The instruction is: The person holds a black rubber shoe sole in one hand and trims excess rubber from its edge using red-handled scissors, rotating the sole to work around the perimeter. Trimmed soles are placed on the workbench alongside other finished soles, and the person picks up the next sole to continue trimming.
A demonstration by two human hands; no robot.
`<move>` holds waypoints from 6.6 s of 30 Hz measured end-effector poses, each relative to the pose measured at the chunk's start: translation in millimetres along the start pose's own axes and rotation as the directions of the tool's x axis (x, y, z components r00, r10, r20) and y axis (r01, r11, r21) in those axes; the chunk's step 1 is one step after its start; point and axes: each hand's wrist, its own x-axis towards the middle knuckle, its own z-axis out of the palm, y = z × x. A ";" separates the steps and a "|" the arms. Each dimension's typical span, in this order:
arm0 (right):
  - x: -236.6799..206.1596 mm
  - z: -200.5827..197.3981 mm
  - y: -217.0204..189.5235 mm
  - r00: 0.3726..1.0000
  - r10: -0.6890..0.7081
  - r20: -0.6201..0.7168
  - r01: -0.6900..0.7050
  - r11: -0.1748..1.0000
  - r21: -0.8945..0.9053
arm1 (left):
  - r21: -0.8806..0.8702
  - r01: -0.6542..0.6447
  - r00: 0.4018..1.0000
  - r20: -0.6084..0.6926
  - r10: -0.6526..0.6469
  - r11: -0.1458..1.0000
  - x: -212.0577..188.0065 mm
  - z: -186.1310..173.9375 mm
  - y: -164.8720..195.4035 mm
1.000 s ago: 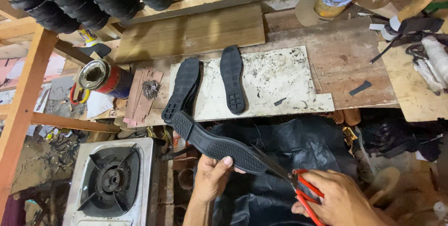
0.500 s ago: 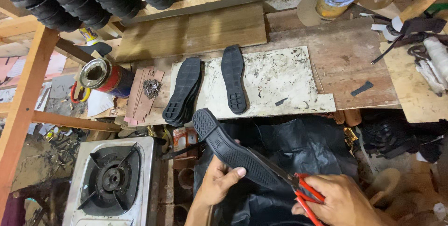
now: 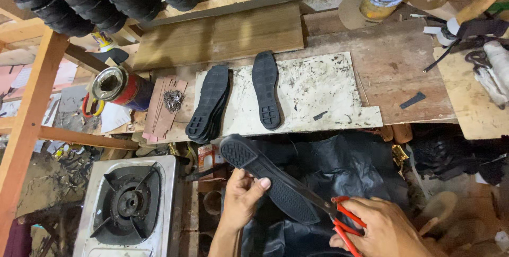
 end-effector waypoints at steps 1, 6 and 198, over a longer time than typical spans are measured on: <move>0.7 -0.6 -1.5 1.000 0.013 0.008 -0.013 1.000 0.008 | 0.013 -0.001 1.000 -0.005 0.001 1.000 -0.1 0.5 -0.3; 2.4 -4.1 -11.1 0.966 0.197 0.170 -0.203 0.979 0.023 | 0.029 0.005 1.000 0.015 -0.005 1.000 -2.6 1.8 -2.0; 15.9 8.5 107.0 0.956 -0.019 0.291 0.072 0.983 -0.170 | 0.815 -0.369 0.912 0.224 0.343 0.448 113.4 7.4 29.8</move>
